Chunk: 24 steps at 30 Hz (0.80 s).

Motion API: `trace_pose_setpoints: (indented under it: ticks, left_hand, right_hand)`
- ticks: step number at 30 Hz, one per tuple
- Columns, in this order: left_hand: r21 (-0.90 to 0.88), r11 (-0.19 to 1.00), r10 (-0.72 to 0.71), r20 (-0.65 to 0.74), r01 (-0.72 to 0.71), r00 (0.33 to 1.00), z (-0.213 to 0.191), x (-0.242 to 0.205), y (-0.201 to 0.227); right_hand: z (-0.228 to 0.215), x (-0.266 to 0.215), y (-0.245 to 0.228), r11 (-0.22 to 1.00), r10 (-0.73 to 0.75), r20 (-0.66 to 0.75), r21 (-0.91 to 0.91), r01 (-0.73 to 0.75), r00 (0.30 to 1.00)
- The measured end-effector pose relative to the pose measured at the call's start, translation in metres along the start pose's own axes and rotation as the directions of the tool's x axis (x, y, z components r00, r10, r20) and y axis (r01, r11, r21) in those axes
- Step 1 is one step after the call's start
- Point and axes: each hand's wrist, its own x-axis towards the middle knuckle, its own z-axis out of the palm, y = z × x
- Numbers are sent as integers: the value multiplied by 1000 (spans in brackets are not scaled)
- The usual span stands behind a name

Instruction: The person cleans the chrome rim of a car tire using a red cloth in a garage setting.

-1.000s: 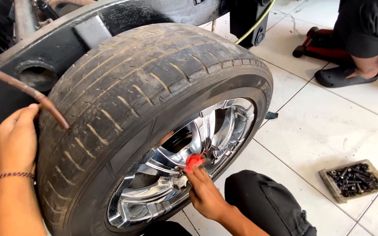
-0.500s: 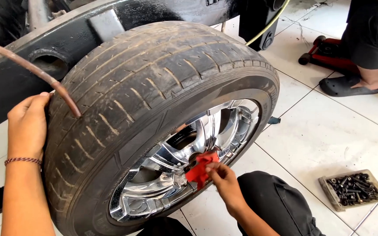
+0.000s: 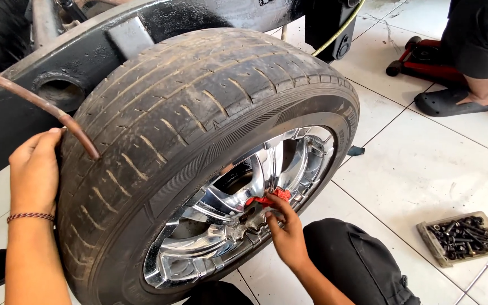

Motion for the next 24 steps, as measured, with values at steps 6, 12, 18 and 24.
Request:
trace_pose_setpoints:
  ticks: [6,12,18,24]
  left_hand:
    - [-38,999,-28,5,28,1000,0,3,-1]
    - [-72,997,-37,21,38,999,0,3,-4]
    - [-60,997,-41,16,42,999,-3,9,-12]
    - [-54,998,-30,9,30,1000,1,4,-1]
  right_hand:
    - [8,-4,-12,988,-118,-54,-103,112,992]
    - [9,-9,9,956,-144,-31,-263,130,989]
    - [9,-5,33,974,-118,-15,-198,113,993]
    - [9,-9,10,975,-38,35,-219,45,999]
